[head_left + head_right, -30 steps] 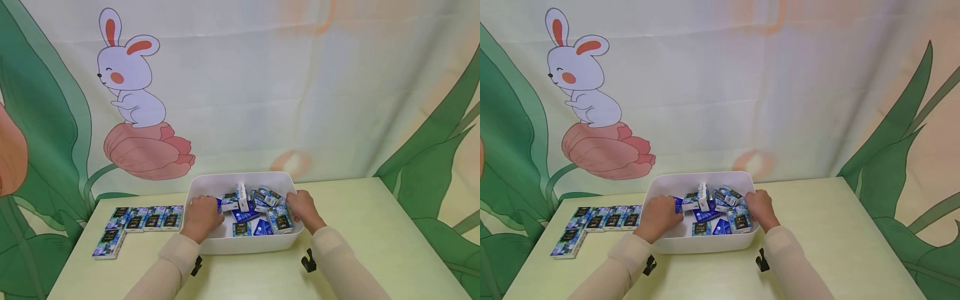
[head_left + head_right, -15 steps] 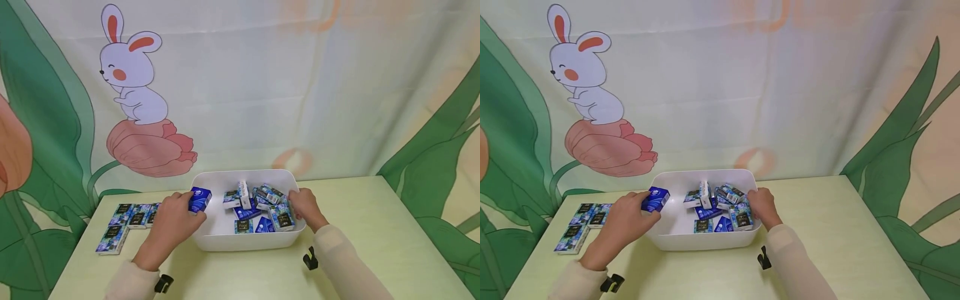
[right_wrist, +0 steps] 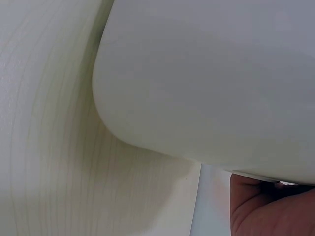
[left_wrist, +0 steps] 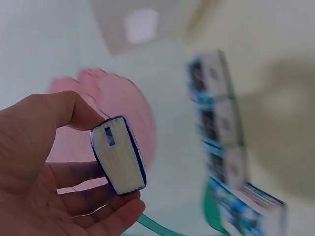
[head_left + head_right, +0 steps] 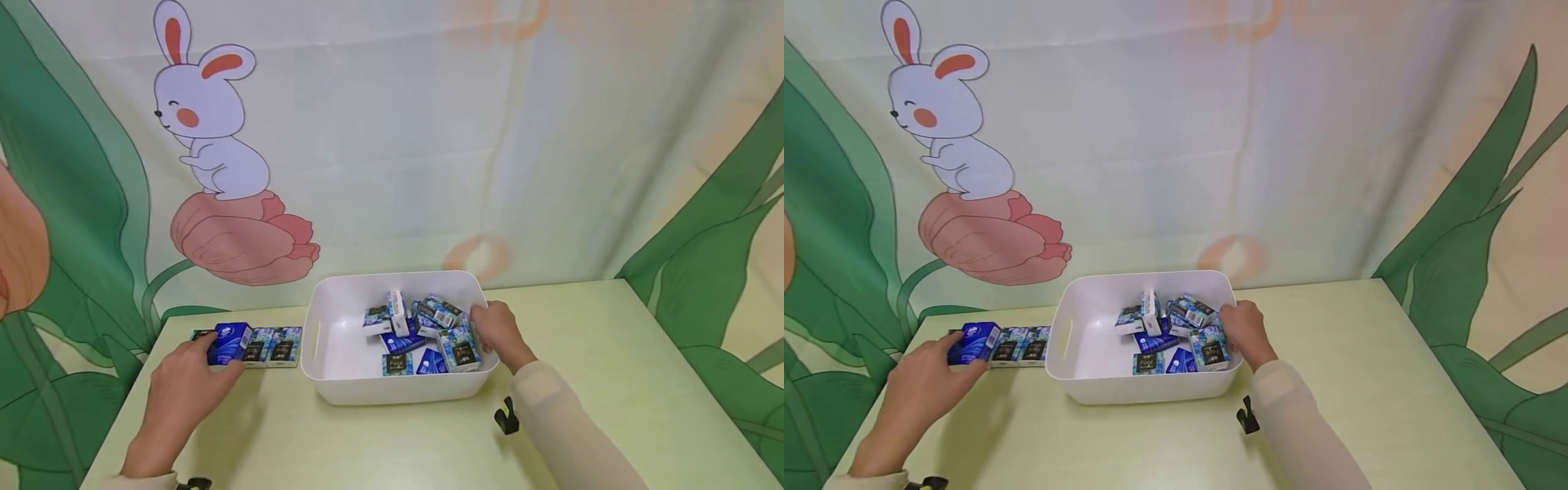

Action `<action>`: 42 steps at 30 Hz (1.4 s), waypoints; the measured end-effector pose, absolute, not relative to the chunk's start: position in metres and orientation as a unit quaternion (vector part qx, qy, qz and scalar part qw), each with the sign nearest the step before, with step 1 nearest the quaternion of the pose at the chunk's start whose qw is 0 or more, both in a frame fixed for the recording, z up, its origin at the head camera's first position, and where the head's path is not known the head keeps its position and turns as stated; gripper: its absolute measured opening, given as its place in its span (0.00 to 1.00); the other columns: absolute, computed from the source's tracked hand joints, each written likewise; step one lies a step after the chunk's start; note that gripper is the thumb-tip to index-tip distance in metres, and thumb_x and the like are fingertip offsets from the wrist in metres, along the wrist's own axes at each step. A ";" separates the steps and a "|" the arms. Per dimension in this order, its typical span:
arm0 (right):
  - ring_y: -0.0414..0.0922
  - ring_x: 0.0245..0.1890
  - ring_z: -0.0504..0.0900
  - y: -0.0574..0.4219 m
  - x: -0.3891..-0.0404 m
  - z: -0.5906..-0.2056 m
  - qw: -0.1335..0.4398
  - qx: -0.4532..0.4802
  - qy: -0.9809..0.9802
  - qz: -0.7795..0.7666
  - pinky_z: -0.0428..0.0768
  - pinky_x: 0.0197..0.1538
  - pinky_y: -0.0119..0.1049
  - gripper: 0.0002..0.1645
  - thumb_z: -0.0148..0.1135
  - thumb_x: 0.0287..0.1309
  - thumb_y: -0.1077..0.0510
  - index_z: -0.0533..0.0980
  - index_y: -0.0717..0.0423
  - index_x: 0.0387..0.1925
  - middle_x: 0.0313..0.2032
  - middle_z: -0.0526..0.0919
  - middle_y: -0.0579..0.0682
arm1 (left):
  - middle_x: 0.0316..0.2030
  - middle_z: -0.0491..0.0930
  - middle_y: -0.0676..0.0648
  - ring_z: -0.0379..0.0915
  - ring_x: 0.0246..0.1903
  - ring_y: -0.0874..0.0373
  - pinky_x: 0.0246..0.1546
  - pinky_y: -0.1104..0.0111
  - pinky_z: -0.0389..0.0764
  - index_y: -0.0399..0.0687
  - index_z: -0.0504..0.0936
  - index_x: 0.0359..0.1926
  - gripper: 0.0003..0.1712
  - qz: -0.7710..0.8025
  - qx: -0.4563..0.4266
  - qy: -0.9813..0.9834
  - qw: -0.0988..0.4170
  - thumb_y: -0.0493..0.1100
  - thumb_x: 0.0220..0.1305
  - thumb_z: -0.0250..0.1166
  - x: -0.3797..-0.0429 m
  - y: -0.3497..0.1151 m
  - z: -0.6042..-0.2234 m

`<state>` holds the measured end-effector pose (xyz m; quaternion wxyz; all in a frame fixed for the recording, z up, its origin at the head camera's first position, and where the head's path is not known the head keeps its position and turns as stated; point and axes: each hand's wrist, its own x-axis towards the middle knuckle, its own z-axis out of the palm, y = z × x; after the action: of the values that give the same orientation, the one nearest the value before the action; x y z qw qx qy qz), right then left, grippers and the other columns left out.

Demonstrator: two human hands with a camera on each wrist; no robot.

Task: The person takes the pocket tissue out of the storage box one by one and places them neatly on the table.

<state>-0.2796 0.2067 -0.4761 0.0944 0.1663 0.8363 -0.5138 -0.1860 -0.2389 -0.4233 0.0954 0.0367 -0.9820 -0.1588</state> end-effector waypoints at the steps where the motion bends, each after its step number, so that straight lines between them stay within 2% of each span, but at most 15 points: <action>1: 0.41 0.12 0.65 0.206 -0.280 -0.476 0.093 0.165 0.837 -0.513 0.67 0.16 0.32 0.14 0.46 0.65 0.57 0.74 0.63 0.39 0.16 0.67 0.48 | 0.48 0.77 0.22 0.76 0.45 0.26 0.38 0.37 0.75 0.25 0.75 0.60 0.39 -0.156 0.044 -0.983 0.086 0.53 0.58 0.69 -0.184 -0.246 -0.429; 6: 0.41 0.11 0.64 0.203 -0.283 -0.475 0.088 0.161 0.842 -0.508 0.67 0.16 0.32 0.14 0.46 0.65 0.57 0.74 0.63 0.39 0.15 0.66 0.48 | 0.52 0.75 0.20 0.73 0.47 0.23 0.38 0.37 0.76 0.24 0.74 0.60 0.43 -0.139 0.093 -0.986 0.022 0.56 0.58 0.69 -0.177 -0.271 -0.461; 9: 0.41 0.11 0.64 0.203 -0.284 -0.474 0.087 0.164 0.842 -0.506 0.67 0.16 0.32 0.14 0.46 0.65 0.57 0.74 0.63 0.39 0.16 0.67 0.48 | 0.53 0.74 0.20 0.73 0.48 0.22 0.39 0.38 0.76 0.24 0.73 0.61 0.43 -0.137 0.113 -0.984 0.003 0.57 0.57 0.69 -0.175 -0.278 -0.478; 16: 0.41 0.12 0.64 0.203 -0.285 -0.477 0.093 0.169 0.839 -0.509 0.67 0.16 0.32 0.14 0.46 0.66 0.57 0.74 0.63 0.39 0.16 0.67 0.48 | 0.51 0.72 0.20 0.71 0.48 0.23 0.40 0.34 0.76 0.23 0.74 0.58 0.41 -0.111 0.132 -0.985 0.017 0.53 0.53 0.69 -0.175 -0.277 -0.501; 24: 0.41 0.12 0.65 0.204 -0.283 -0.477 0.093 0.168 0.838 -0.510 0.67 0.16 0.32 0.15 0.46 0.66 0.57 0.75 0.64 0.41 0.16 0.67 0.48 | 0.52 0.66 0.22 0.66 0.51 0.25 0.38 0.31 0.75 0.24 0.73 0.59 0.39 -0.085 0.140 -0.986 0.020 0.51 0.54 0.69 -0.175 -0.272 -0.507; 29: 0.41 0.12 0.65 0.204 -0.282 -0.477 0.096 0.168 0.837 -0.511 0.68 0.16 0.32 0.15 0.46 0.66 0.57 0.75 0.64 0.41 0.16 0.67 0.48 | 0.52 0.68 0.21 0.67 0.51 0.24 0.36 0.31 0.75 0.25 0.74 0.60 0.38 -0.090 0.116 -0.989 0.018 0.51 0.57 0.68 -0.176 -0.265 -0.497; 32: 0.41 0.12 0.65 0.204 -0.282 -0.477 0.095 0.168 0.836 -0.513 0.68 0.17 0.32 0.15 0.46 0.66 0.57 0.75 0.64 0.40 0.16 0.67 0.48 | 0.54 0.69 0.21 0.67 0.52 0.23 0.39 0.31 0.75 0.28 0.74 0.61 0.37 -0.110 0.084 -0.990 0.033 0.52 0.59 0.67 -0.178 -0.252 -0.482; 37: 0.41 0.12 0.65 0.207 -0.281 -0.479 0.094 0.169 0.836 -0.514 0.68 0.17 0.32 0.16 0.46 0.67 0.56 0.75 0.65 0.41 0.16 0.67 0.48 | 0.55 0.73 0.24 0.71 0.52 0.26 0.42 0.34 0.75 0.32 0.76 0.63 0.35 -0.142 0.026 -0.986 0.087 0.52 0.61 0.67 -0.184 -0.224 -0.451; 40: 0.41 0.13 0.65 0.207 -0.280 -0.478 0.095 0.169 0.836 -0.514 0.68 0.17 0.32 0.15 0.46 0.67 0.56 0.75 0.64 0.40 0.16 0.67 0.48 | 0.54 0.75 0.27 0.74 0.50 0.29 0.40 0.37 0.77 0.35 0.78 0.62 0.33 -0.152 -0.003 -0.981 0.119 0.52 0.62 0.67 -0.188 -0.206 -0.434; 42: 0.41 0.12 0.65 0.207 -0.280 -0.478 0.096 0.168 0.833 -0.518 0.68 0.17 0.32 0.15 0.46 0.66 0.56 0.74 0.64 0.39 0.16 0.67 0.48 | 0.55 0.76 0.29 0.74 0.51 0.31 0.40 0.38 0.78 0.36 0.78 0.62 0.33 -0.159 -0.019 -0.979 0.125 0.53 0.63 0.67 -0.190 -0.193 -0.423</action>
<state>-0.2804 0.2066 -0.4782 0.0962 0.1683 0.8330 -0.5182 -0.1901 -0.1931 -0.4231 0.1247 -0.0192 -0.9792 -0.1588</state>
